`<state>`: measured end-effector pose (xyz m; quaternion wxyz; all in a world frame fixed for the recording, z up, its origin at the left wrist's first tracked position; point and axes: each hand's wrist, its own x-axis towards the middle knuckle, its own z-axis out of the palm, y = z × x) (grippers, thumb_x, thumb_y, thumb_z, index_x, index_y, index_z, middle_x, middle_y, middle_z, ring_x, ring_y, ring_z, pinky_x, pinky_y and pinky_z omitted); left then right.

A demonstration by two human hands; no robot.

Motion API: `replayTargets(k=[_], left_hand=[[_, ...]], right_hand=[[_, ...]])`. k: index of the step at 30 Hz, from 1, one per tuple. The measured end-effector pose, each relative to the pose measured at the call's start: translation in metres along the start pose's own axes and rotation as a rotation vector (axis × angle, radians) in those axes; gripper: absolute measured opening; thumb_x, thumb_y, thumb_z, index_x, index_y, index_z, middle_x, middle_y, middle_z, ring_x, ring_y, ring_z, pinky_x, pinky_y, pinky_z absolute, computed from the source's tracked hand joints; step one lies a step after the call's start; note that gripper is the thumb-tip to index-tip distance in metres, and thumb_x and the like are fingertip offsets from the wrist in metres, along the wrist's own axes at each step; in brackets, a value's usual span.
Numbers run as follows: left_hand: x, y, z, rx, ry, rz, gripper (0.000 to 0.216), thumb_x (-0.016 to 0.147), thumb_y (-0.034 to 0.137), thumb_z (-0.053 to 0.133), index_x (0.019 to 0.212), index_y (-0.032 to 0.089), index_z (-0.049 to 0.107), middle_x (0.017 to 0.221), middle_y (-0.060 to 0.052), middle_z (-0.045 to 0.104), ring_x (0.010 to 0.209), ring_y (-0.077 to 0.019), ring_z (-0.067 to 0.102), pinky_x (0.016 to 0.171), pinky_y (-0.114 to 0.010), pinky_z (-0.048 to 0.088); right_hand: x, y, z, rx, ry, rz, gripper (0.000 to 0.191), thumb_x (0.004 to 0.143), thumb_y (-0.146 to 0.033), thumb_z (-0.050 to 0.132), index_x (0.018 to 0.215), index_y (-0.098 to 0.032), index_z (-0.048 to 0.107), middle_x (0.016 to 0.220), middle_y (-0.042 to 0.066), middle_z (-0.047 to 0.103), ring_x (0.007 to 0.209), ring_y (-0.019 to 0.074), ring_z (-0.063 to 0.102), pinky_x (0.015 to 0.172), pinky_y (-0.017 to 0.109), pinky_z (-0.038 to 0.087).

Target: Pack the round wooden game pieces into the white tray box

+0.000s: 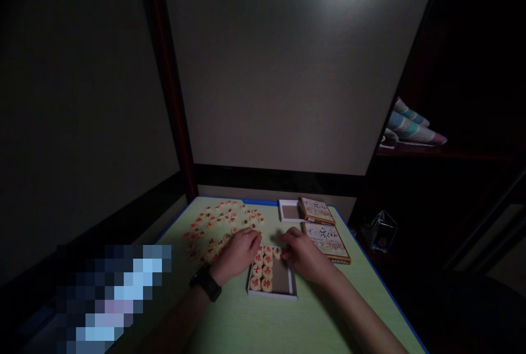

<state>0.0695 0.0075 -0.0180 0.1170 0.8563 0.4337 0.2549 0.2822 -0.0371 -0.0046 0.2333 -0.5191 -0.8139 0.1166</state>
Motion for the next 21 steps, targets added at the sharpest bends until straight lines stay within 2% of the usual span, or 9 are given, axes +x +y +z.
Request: replayTargets(k=[3,8,14,18,21], left_hand=[[0.002,-0.004,-0.006,-0.026,0.052,-0.026,0.028,0.096,0.015,0.041,0.084,0.018,0.066,0.091,-0.007,0.07,0.091,-0.0189,0.065,0.087,-0.029,0.048],[0.007,-0.015,-0.013,-0.085,0.104,-0.069,0.024,0.093,0.013,0.045,0.084,0.018,0.066,0.089,-0.005,0.071,0.086,-0.0174,0.066,0.081,-0.027,0.048],[0.011,-0.027,-0.018,-0.054,0.139,-0.142,0.022,0.089,0.01,0.048,0.085,0.018,0.069,0.085,-0.004,0.073,0.082,-0.016,0.066,0.078,-0.025,0.046],[0.012,-0.047,-0.036,-0.001,0.14,-0.245,0.024,0.089,0.013,0.047,0.09,0.018,0.07,0.084,-0.003,0.073,0.08,-0.0161,0.066,0.077,-0.025,0.046],[0.009,-0.07,-0.055,0.071,0.183,-0.322,0.028,0.091,0.016,0.045,0.097,0.018,0.072,0.098,-0.006,0.076,0.092,-0.0182,0.067,0.086,-0.027,0.047]], right_hand=[[-0.001,-0.001,-0.002,0.006,0.0,0.003,0.042,0.071,0.001,0.056,0.107,-0.016,0.069,0.099,0.008,0.064,0.082,0.019,0.065,0.074,0.029,0.051],[0.0,-0.005,-0.004,-0.006,0.055,0.004,0.022,0.084,-0.014,0.058,0.103,-0.015,0.07,0.099,0.011,0.066,0.082,0.0212,0.065,0.076,0.033,0.052],[0.002,-0.003,0.002,-0.011,0.203,-0.012,0.022,0.089,-0.016,0.051,0.101,-0.019,0.07,0.101,0.01,0.069,0.09,0.0233,0.067,0.079,0.034,0.053],[0.003,0.0,0.009,-0.032,0.31,-0.027,0.025,0.092,-0.018,0.046,0.1,-0.018,0.069,0.097,0.01,0.069,0.084,0.0219,0.067,0.077,0.034,0.053],[0.004,0.003,0.012,-0.03,0.355,-0.038,0.026,0.094,-0.018,0.043,0.099,-0.019,0.069,0.094,0.009,0.068,0.08,0.0207,0.067,0.074,0.032,0.053]])
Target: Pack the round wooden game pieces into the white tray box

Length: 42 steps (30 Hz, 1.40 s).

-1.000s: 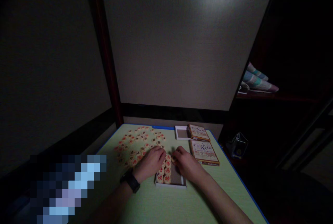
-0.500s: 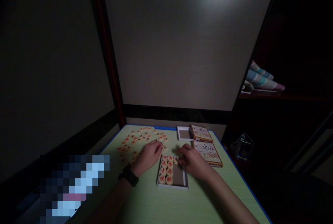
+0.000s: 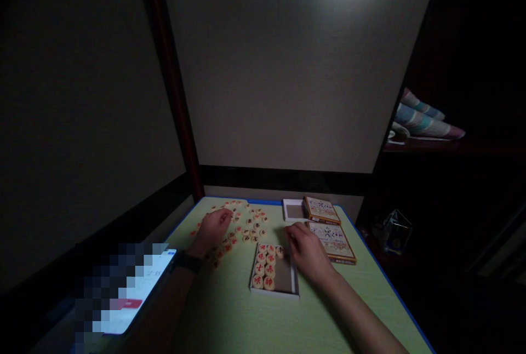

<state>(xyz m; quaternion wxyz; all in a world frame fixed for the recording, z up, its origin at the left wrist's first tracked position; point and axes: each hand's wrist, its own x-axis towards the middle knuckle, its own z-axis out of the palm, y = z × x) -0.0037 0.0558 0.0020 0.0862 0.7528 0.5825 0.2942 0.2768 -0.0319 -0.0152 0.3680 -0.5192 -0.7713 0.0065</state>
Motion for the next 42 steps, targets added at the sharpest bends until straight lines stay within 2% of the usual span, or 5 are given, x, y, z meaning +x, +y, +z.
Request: replayTargets(k=[6,14,29,37,42], left_hand=[[-0.002,-0.039,-0.027,0.091,-0.156,-0.015,0.032,0.083,0.011,0.048,0.093,0.019,0.077,0.104,-0.007,0.077,0.1,-0.0208,0.069,0.091,-0.028,0.05],[-0.008,-0.038,-0.033,0.078,-0.47,-0.061,0.032,0.068,0.015,0.063,0.097,0.018,0.077,0.098,-0.004,0.077,0.089,-0.0185,0.071,0.079,-0.023,0.052],[-0.009,-0.035,-0.027,0.088,-0.404,-0.083,0.018,0.069,0.015,0.061,0.081,0.016,0.074,0.087,-0.006,0.076,0.083,-0.019,0.069,0.077,-0.025,0.051],[-0.01,-0.034,-0.029,0.088,-0.393,-0.061,0.011,0.069,0.012,0.061,0.074,0.016,0.07,0.082,-0.004,0.074,0.079,-0.0175,0.067,0.075,-0.025,0.049],[-0.01,-0.034,-0.029,0.074,-0.394,-0.061,0.009,0.071,0.013,0.062,0.074,0.016,0.069,0.082,-0.004,0.074,0.078,-0.017,0.067,0.072,-0.023,0.048]], right_hand=[[-0.001,0.002,0.002,0.008,0.01,-0.029,0.027,0.093,-0.015,0.043,0.101,-0.019,0.068,0.095,0.009,0.068,0.084,0.0211,0.068,0.077,0.032,0.054],[-0.002,0.001,0.005,0.009,-0.015,-0.021,0.028,0.093,-0.013,0.042,0.102,-0.019,0.068,0.097,0.009,0.068,0.086,0.0213,0.068,0.079,0.032,0.054],[0.001,0.002,0.0,0.018,-0.021,0.02,0.027,0.09,-0.011,0.045,0.1,-0.017,0.069,0.095,0.01,0.07,0.086,0.0225,0.068,0.079,0.033,0.053],[-0.001,-0.013,-0.005,0.009,-0.291,-0.013,0.034,0.077,-0.006,0.06,0.107,-0.019,0.07,0.108,0.009,0.07,0.099,0.0231,0.066,0.088,0.033,0.051],[-0.003,-0.01,0.001,-0.038,-0.32,-0.002,0.026,0.079,-0.01,0.062,0.1,-0.019,0.072,0.103,0.009,0.067,0.094,0.0232,0.066,0.083,0.033,0.052]])
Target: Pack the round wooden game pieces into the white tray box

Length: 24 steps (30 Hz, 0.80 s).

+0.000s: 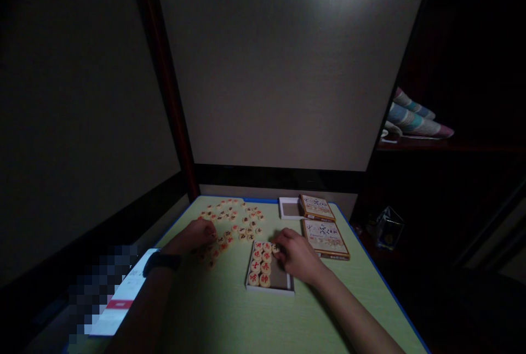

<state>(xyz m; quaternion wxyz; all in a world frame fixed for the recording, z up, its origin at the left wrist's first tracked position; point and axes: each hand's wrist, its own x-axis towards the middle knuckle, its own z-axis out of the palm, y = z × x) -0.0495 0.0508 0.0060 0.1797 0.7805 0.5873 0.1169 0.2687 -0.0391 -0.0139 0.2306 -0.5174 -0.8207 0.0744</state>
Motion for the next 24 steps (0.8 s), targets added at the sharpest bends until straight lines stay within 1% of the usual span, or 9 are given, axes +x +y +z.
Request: replayTargets(k=[3,8,11,13,15,18,19,21,24], left_hand=[[0.001,-0.001,0.001,-0.011,0.004,0.003,0.009,0.072,0.013,0.063,0.075,0.016,0.07,0.084,-0.005,0.074,0.079,-0.0172,0.067,0.071,-0.023,0.048],[0.006,-0.006,0.005,-0.025,0.022,-0.008,0.011,0.069,0.014,0.066,0.077,0.017,0.073,0.085,-0.004,0.075,0.081,-0.0181,0.068,0.073,-0.024,0.049],[0.007,-0.008,0.004,-0.036,0.043,-0.016,0.013,0.069,0.02,0.07,0.082,0.018,0.074,0.088,-0.004,0.075,0.084,-0.019,0.068,0.075,-0.024,0.049],[0.006,-0.008,0.0,-0.047,0.099,-0.038,0.014,0.076,0.026,0.069,0.086,0.018,0.074,0.089,-0.005,0.075,0.084,-0.0194,0.068,0.075,-0.025,0.049],[0.005,-0.006,-0.006,-0.04,0.22,-0.078,0.019,0.085,0.03,0.06,0.088,0.017,0.074,0.09,-0.007,0.076,0.085,-0.0194,0.068,0.076,-0.025,0.048],[0.005,-0.003,-0.013,0.005,0.389,-0.14,0.026,0.092,0.025,0.049,0.091,0.016,0.073,0.097,-0.009,0.076,0.093,-0.0207,0.067,0.081,-0.026,0.046],[0.005,-0.003,-0.014,0.02,0.416,-0.153,0.027,0.092,0.023,0.047,0.092,0.016,0.073,0.1,-0.01,0.075,0.095,-0.0213,0.067,0.083,-0.026,0.045],[0.005,-0.002,-0.015,0.039,0.43,-0.172,0.028,0.092,0.018,0.044,0.094,0.015,0.072,0.1,-0.01,0.075,0.096,-0.0218,0.066,0.083,-0.026,0.044],[0.005,0.002,-0.012,0.055,0.43,-0.177,0.028,0.09,0.016,0.044,0.095,0.018,0.072,0.099,-0.008,0.075,0.093,-0.0207,0.066,0.081,-0.025,0.044]], right_hand=[[0.0,0.003,0.002,0.001,-0.009,0.003,0.027,0.08,-0.009,0.06,0.102,-0.019,0.072,0.102,0.009,0.067,0.094,0.0231,0.066,0.083,0.033,0.052],[0.0,0.003,0.002,0.016,-0.012,0.011,0.028,0.081,-0.008,0.059,0.101,-0.02,0.073,0.103,0.009,0.068,0.092,0.0229,0.067,0.081,0.032,0.052],[0.0,0.003,0.002,0.011,-0.028,0.021,0.029,0.08,-0.007,0.058,0.103,-0.02,0.072,0.104,0.009,0.068,0.092,0.0231,0.067,0.081,0.033,0.052],[0.0,0.003,0.001,0.002,-0.037,0.022,0.03,0.08,-0.007,0.058,0.104,-0.02,0.072,0.104,0.009,0.068,0.093,0.0235,0.067,0.081,0.033,0.053],[0.0,0.003,0.001,0.0,-0.037,0.019,0.03,0.08,-0.007,0.057,0.105,-0.019,0.071,0.105,0.01,0.068,0.095,0.024,0.067,0.083,0.034,0.053],[0.001,0.004,0.001,0.029,-0.038,0.009,0.03,0.08,-0.008,0.058,0.105,-0.019,0.071,0.104,0.01,0.068,0.095,0.0239,0.067,0.085,0.035,0.053],[0.001,0.004,0.0,0.047,-0.037,0.001,0.028,0.081,-0.009,0.059,0.105,-0.019,0.071,0.104,0.01,0.068,0.095,0.0237,0.067,0.084,0.035,0.053],[0.001,0.004,-0.002,0.091,-0.016,-0.022,0.025,0.083,-0.012,0.06,0.105,-0.019,0.071,0.104,0.009,0.068,0.094,0.0231,0.067,0.084,0.035,0.053],[0.0,0.004,-0.005,0.14,0.067,-0.052,0.021,0.088,-0.019,0.057,0.104,-0.02,0.07,0.104,0.01,0.07,0.092,0.0225,0.068,0.083,0.035,0.054]])
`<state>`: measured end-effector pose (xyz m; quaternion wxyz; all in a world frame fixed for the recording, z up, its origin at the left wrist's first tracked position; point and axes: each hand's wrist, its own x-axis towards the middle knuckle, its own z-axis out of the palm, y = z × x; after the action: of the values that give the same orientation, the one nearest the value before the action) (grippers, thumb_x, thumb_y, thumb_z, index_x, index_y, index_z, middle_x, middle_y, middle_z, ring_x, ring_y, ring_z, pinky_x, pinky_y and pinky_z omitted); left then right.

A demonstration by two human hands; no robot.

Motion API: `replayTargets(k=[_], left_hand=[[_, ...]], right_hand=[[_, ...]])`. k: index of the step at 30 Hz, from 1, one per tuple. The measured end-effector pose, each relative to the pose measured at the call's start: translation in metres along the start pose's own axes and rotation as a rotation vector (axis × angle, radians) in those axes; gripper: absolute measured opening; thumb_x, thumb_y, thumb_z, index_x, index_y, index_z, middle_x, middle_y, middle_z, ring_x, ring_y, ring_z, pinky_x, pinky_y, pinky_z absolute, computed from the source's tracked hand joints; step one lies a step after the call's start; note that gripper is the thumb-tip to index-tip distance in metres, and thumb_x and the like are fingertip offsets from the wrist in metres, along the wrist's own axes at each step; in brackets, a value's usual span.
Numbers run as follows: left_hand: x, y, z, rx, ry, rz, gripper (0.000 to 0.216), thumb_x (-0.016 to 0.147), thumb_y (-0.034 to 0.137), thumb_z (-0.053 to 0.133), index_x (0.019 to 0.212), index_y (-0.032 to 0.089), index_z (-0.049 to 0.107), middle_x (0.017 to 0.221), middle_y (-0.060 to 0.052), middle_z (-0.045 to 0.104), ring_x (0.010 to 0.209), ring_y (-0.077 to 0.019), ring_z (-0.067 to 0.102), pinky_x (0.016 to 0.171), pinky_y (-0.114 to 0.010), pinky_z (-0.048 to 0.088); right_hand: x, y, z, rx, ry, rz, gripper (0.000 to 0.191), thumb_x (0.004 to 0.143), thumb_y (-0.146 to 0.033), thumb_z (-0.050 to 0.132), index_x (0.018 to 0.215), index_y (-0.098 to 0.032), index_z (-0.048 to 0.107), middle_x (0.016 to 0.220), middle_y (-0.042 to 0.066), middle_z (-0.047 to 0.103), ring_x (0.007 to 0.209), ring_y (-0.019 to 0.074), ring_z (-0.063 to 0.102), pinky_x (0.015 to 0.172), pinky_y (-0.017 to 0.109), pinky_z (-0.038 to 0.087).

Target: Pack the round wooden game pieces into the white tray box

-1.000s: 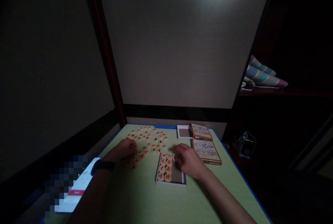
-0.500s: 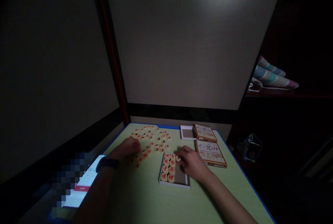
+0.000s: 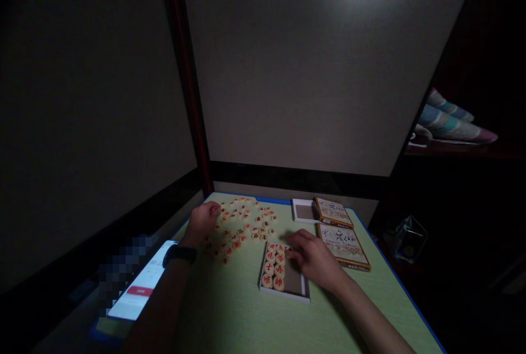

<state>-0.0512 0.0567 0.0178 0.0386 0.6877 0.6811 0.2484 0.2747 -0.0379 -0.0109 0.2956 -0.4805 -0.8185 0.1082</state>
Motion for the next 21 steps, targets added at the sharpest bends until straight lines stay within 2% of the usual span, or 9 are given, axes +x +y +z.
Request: replayTargets(k=[4,7,9,11,13,17,21], left_hand=[[-0.008,0.017,0.005,0.099,-0.045,-0.011,0.031,0.095,0.024,0.041,0.094,0.02,0.072,0.093,-0.009,0.075,0.087,-0.0215,0.067,0.073,-0.026,0.043],[-0.018,0.037,0.015,0.131,-0.078,0.076,0.034,0.098,0.028,0.039,0.093,0.018,0.072,0.095,-0.011,0.075,0.088,-0.0215,0.068,0.075,-0.027,0.043],[-0.026,0.051,0.023,0.101,-0.074,0.193,0.034,0.098,0.03,0.04,0.091,0.018,0.071,0.092,-0.011,0.074,0.088,-0.0218,0.068,0.077,-0.028,0.043],[-0.034,0.061,0.03,0.085,-0.123,0.318,0.03,0.097,0.03,0.044,0.089,0.018,0.071,0.092,-0.012,0.074,0.088,-0.0235,0.068,0.077,-0.03,0.044],[-0.041,0.067,0.034,0.074,-0.162,0.404,0.024,0.094,0.028,0.049,0.09,0.018,0.07,0.094,-0.012,0.073,0.089,-0.0251,0.068,0.076,-0.032,0.045],[-0.047,0.072,0.036,0.06,-0.207,0.442,0.023,0.093,0.026,0.049,0.091,0.018,0.07,0.094,-0.013,0.073,0.087,-0.0267,0.068,0.076,-0.035,0.046],[-0.05,0.077,0.036,0.09,-0.253,0.45,0.025,0.091,0.02,0.047,0.089,0.017,0.071,0.092,-0.013,0.074,0.086,-0.0251,0.069,0.076,-0.034,0.047]], right_hand=[[0.004,0.005,-0.008,-0.011,0.109,-0.008,0.024,0.093,-0.026,0.049,0.1,-0.02,0.072,0.098,0.009,0.074,0.089,0.0226,0.069,0.08,0.034,0.054],[0.026,0.01,-0.014,-0.072,0.122,0.007,0.028,0.094,-0.025,0.046,0.098,-0.018,0.073,0.097,0.01,0.075,0.088,0.0227,0.07,0.079,0.033,0.054],[0.053,0.01,-0.016,-0.166,0.036,0.053,0.027,0.092,-0.019,0.048,0.102,-0.016,0.073,0.103,0.011,0.076,0.092,0.0231,0.07,0.082,0.032,0.052],[0.085,0.007,-0.012,-0.306,-0.147,0.132,0.031,0.089,-0.011,0.048,0.105,-0.016,0.074,0.105,0.01,0.076,0.093,0.0222,0.07,0.082,0.03,0.05],[0.118,0.005,-0.002,-0.339,-0.219,0.161,0.027,0.086,-0.008,0.053,0.099,-0.017,0.075,0.101,0.009,0.077,0.095,0.0232,0.07,0.082,0.028,0.049],[0.166,0.005,0.028,-0.38,-0.343,0.227,0.018,0.09,-0.021,0.064,0.105,-0.017,0.073,0.105,0.01,0.075,0.101,0.0254,0.069,0.083,0.03,0.051],[0.186,0.01,0.05,-0.423,-0.465,0.272,0.032,0.096,-0.035,0.062,0.123,-0.02,0.062,0.126,0.008,0.062,0.107,0.0232,0.064,0.089,0.041,0.055]])
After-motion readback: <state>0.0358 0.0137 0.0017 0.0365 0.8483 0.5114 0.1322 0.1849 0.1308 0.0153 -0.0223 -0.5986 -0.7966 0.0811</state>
